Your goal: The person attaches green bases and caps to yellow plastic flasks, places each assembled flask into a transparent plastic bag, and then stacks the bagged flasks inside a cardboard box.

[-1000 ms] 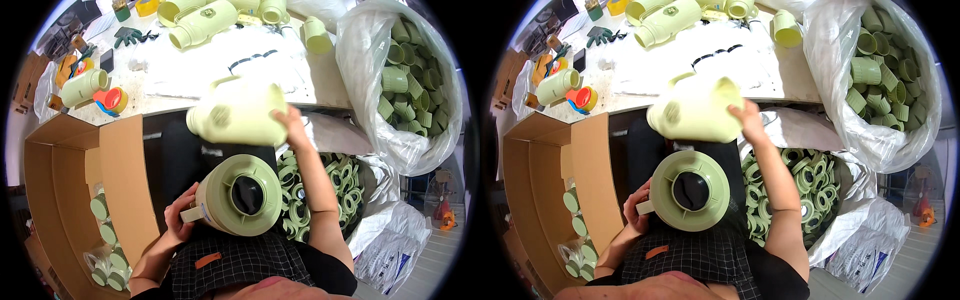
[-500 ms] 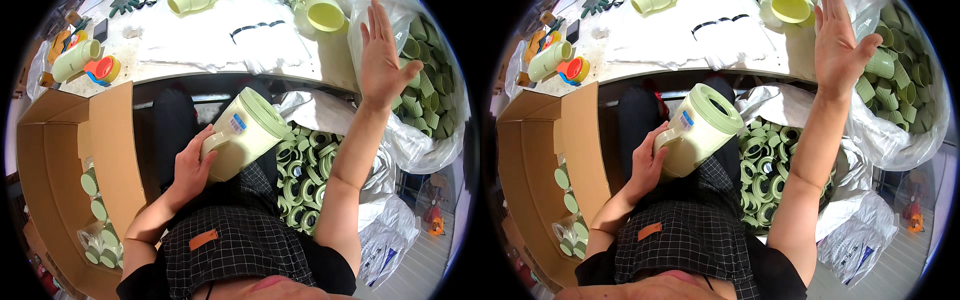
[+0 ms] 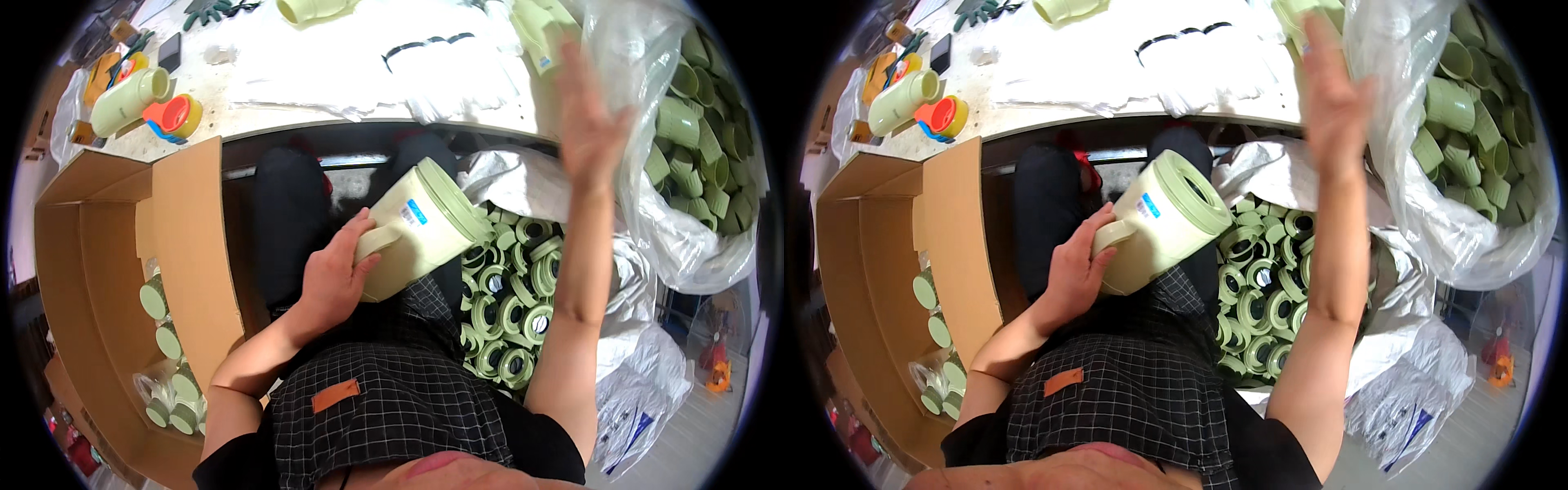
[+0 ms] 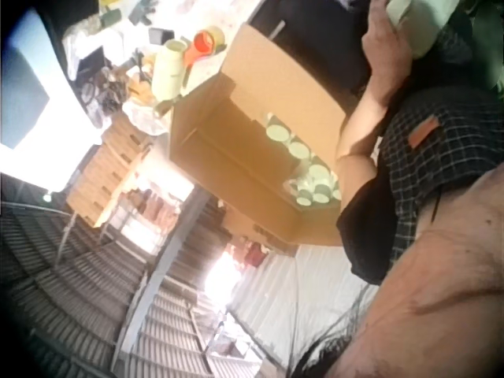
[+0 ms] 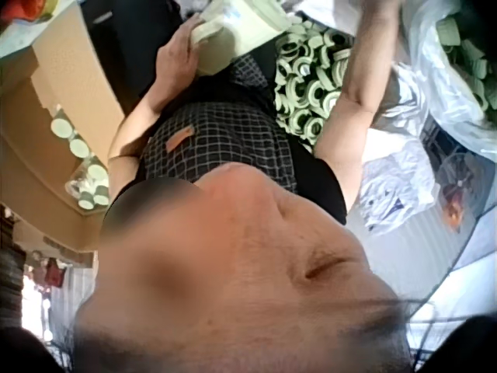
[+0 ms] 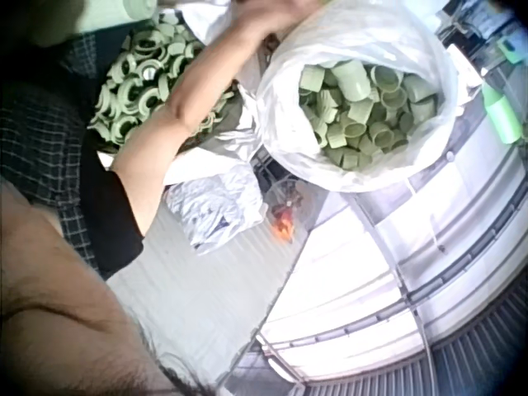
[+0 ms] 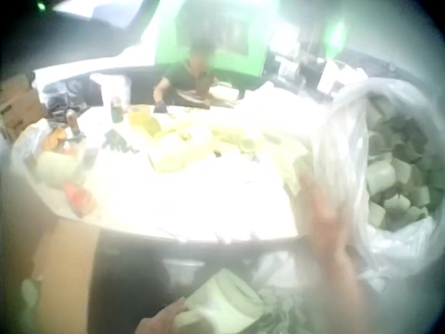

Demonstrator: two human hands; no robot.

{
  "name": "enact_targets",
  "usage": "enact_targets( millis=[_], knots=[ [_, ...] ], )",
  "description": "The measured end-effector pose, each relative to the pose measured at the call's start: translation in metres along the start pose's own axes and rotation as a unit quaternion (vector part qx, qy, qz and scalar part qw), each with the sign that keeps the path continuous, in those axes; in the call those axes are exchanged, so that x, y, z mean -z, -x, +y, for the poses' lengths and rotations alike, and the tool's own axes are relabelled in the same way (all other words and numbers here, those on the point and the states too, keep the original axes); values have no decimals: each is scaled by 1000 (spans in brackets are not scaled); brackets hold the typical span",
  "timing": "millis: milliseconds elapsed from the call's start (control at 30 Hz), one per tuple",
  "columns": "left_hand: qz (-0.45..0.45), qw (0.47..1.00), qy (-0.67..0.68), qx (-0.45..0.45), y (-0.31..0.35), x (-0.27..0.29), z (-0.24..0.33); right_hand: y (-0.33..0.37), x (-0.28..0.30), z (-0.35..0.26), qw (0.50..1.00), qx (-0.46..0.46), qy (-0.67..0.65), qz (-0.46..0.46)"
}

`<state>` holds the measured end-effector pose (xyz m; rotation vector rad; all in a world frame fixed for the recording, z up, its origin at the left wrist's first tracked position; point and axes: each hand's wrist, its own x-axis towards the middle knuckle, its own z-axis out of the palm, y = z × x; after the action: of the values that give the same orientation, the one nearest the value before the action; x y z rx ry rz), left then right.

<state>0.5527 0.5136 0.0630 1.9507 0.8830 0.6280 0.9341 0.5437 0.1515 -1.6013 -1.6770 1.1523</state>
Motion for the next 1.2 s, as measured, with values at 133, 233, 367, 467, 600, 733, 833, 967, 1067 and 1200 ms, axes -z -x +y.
enact_targets(
  millis=[133, 233, 367, 467, 600, 733, 833, 967, 1067, 1200],
  knots=[
    [-27, 999, -19, 19, -2, -5, 7, 11, -135, -28, 991, 109, -40, -68],
    [-68, 998, 8, 10, -6, 11, 17, 16, -127, -20, 991, 112, -74, -14],
    [-29, 974, 193, 117, -64, 38, -27, 30, -126, 31, 993, 47, -107, -6],
    [110, 991, -60, -35, -167, 63, -33, 26, -128, 28, 990, 44, -134, 1],
    [117, 968, -206, -83, -295, 53, -110, 3, -126, 21, 989, 97, -109, 4],
    [85, 973, -210, 36, -343, 45, -166, -2, -118, 30, 983, 99, -151, 14],
    [11, 985, -157, 72, -340, 49, -150, -20, -104, 35, 955, -11, -296, -27],
    [23, 984, -173, 42, -339, 55, -153, -53, -120, 18, 936, -18, -350, -29],
    [107, 983, -130, 66, -346, 59, -156, -57, -129, 29, 952, -24, -305, 28],
    [65, 981, 162, 88, -321, 31, -111, -60, -141, 59, 918, -46, -297, 258]
  ],
)
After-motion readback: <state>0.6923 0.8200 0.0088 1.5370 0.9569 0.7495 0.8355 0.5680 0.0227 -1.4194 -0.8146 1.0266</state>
